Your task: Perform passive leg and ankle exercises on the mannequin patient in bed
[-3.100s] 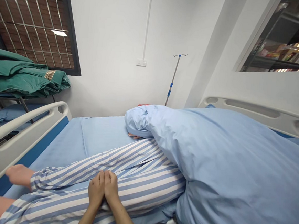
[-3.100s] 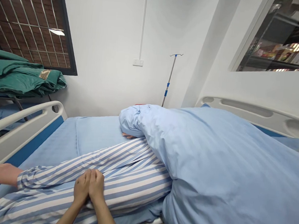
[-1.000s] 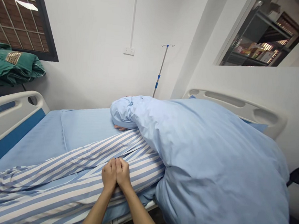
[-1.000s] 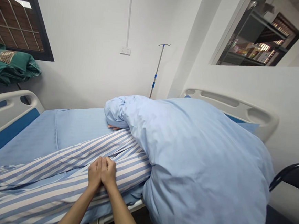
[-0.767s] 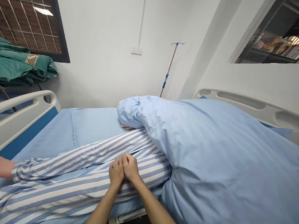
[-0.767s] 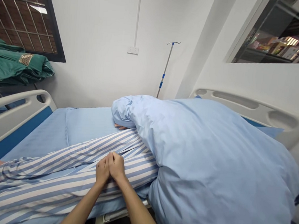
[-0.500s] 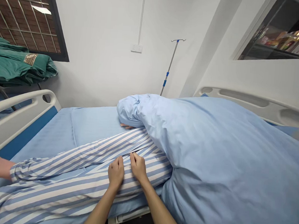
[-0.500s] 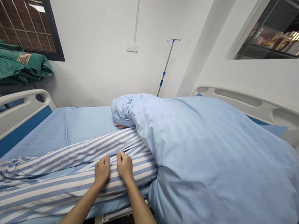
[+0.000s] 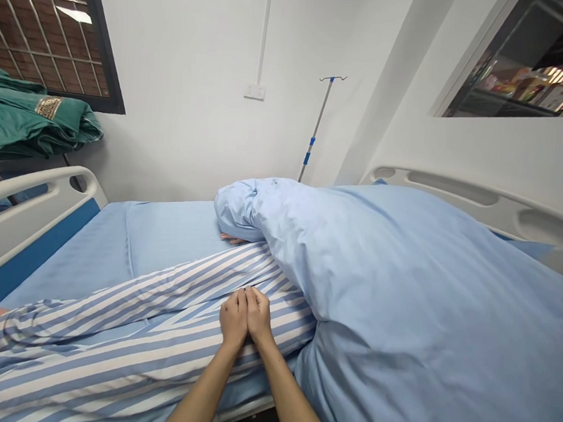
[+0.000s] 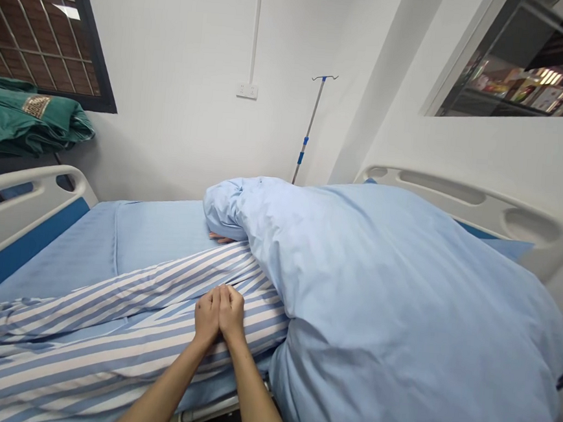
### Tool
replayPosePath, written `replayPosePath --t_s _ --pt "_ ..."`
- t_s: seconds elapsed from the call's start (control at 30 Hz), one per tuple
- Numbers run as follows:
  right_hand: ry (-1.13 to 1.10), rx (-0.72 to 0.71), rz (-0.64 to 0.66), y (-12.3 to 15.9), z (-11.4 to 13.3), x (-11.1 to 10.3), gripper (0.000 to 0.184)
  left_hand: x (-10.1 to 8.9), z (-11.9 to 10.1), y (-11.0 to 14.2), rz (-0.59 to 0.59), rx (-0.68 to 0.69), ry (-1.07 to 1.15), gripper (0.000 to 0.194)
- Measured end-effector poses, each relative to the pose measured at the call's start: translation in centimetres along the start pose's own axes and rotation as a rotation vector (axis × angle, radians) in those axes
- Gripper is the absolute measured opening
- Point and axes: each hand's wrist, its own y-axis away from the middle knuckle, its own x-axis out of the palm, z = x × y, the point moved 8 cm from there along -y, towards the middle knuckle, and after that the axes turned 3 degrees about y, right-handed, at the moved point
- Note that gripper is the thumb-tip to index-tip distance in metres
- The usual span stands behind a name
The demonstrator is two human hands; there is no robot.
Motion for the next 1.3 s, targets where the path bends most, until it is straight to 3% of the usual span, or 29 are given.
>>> replayPosePath --t_s 0.1,0.23,0.3,0.4,0.47,0.6,0.7,0.77,0.8,1.0,1.1,1.2,1.3 --pt "0.009 0.005 -0.014 0.1 0.3 0.1 0.035 0.4 0.5 0.2 0.027 0.022 -0.164 0.035" --pt "0.157 -0.057 0.045 -0.4 1.3 -0.5 0.036 0.5 0.5 0.3 0.051 0.029 -0.221 0.035" --pt "0.230 -0.112 0.062 -0.9 1.8 -1.6 0.037 0.6 0.6 0.3 0.056 0.018 -0.247 0.035" --pt "0.244 -0.119 -0.023 -1.5 1.4 -4.1 0.040 0.6 0.7 0.4 0.037 -0.007 -0.268 0.038" --pt "0.282 -0.111 -0.060 -1.5 0.8 -5.0 0.041 0.7 0.7 0.5 0.026 -0.010 -0.255 0.039" --pt "0.424 -0.136 -0.019 -1.3 0.2 -4.4 0.041 0.8 0.8 0.6 0.041 -0.003 -0.161 0.039" --pt "0.469 -0.153 -0.010 -1.2 0.2 -4.1 0.042 -0.8 2.0 -0.1 0.088 -0.027 -0.039 0.041" --pt "0.493 -0.163 -0.016 -1.2 0.2 -4.1 0.042 -4.3 3.5 -0.9 0.060 -0.047 0.007 0.041" --pt "0.507 -0.165 -0.021 -1.2 0.2 -4.2 0.043 -6.9 4.4 -1.3 0.019 -0.048 0.014 0.040" --pt "0.552 -0.170 -0.044 -1.2 0.5 -4.2 0.043 -26.6 10.6 -2.7 -0.156 -0.052 -0.085 0.039" --pt "0.573 -0.164 -0.048 -1.1 0.5 -4.1 0.042 -34.4 14.1 -2.2 -0.274 -0.104 -0.172 0.039" --pt "0.608 -0.151 -0.055 -1.1 0.2 -3.9 0.042 -37.6 16.8 -1.2 -0.362 -0.164 -0.250 0.038" --pt "0.651 -0.148 -0.046 -1.1 0.2 -3.6 0.042 -37.6 17.8 -0.6 -0.380 -0.205 -0.419 0.037"
